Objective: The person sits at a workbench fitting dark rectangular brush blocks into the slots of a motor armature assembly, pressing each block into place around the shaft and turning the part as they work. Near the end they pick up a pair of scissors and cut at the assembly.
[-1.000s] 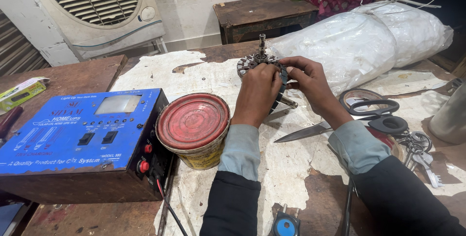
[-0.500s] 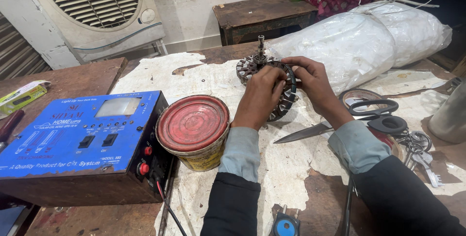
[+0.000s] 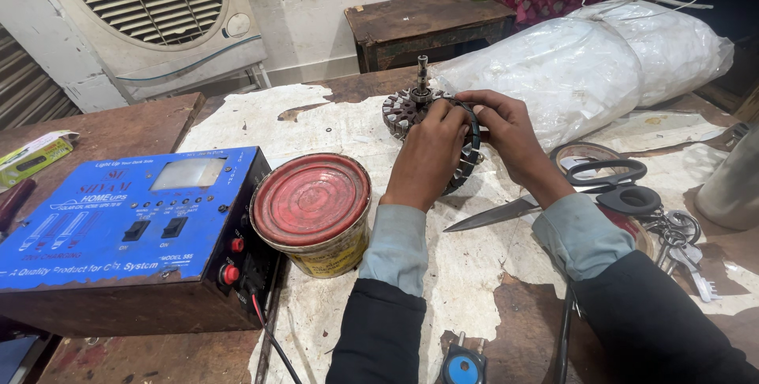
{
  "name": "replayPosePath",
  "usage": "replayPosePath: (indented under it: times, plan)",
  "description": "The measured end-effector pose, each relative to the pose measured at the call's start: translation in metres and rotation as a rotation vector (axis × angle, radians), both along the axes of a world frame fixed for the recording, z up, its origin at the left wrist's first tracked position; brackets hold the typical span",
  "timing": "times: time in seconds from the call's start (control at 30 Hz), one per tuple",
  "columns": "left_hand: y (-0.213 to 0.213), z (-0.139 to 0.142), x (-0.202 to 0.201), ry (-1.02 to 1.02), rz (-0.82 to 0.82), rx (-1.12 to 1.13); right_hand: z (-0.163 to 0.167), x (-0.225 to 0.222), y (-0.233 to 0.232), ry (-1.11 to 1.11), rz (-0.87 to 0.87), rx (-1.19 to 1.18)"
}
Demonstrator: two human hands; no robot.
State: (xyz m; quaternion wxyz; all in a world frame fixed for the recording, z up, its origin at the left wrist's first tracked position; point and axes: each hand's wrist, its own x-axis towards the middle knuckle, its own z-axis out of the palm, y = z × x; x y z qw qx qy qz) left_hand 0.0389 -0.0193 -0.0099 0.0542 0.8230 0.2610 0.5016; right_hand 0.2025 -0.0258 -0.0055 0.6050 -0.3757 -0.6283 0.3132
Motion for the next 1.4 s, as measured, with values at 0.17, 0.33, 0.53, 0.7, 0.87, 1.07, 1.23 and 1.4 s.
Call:
replayPosePath:
  times: [0.17, 0.33, 0.53, 0.7, 0.87, 1.07, 1.23, 1.4]
  plan:
    - [0.005, 0.000, 0.002, 0.020, -0.011, 0.041, -0.001, 0.001, 0.000, -0.005, 0.012, 0.007]
    - [0.006, 0.000, 0.001, 0.025, -0.021, 0.080, -0.002, 0.001, 0.001, 0.002, 0.004, -0.004]
    - [0.006, 0.000, 0.003, -0.005, -0.047, 0.090, -0.001, 0.000, 0.001, 0.009, 0.017, 0.010]
    - [0.007, -0.002, 0.006, -0.023, -0.048, 0.083, -0.002, 0.000, 0.001, 0.028, 0.024, 0.006]
    - [0.008, -0.004, 0.014, 0.026, -0.034, 0.083, -0.001, -0.001, 0.001, -0.002, 0.031, 0.061]
    - [0.010, -0.007, 0.015, 0.017, -0.034, 0.092, -0.001, -0.001, 0.001, -0.015, 0.025, 0.057]
    - [0.010, -0.006, 0.015, 0.038, -0.011, 0.125, 0.000, -0.002, 0.001, -0.040, 0.018, 0.070]
    - [0.008, -0.005, 0.012, 0.028, -0.017, 0.112, 0.001, -0.002, 0.000, -0.061, 0.018, 0.089]
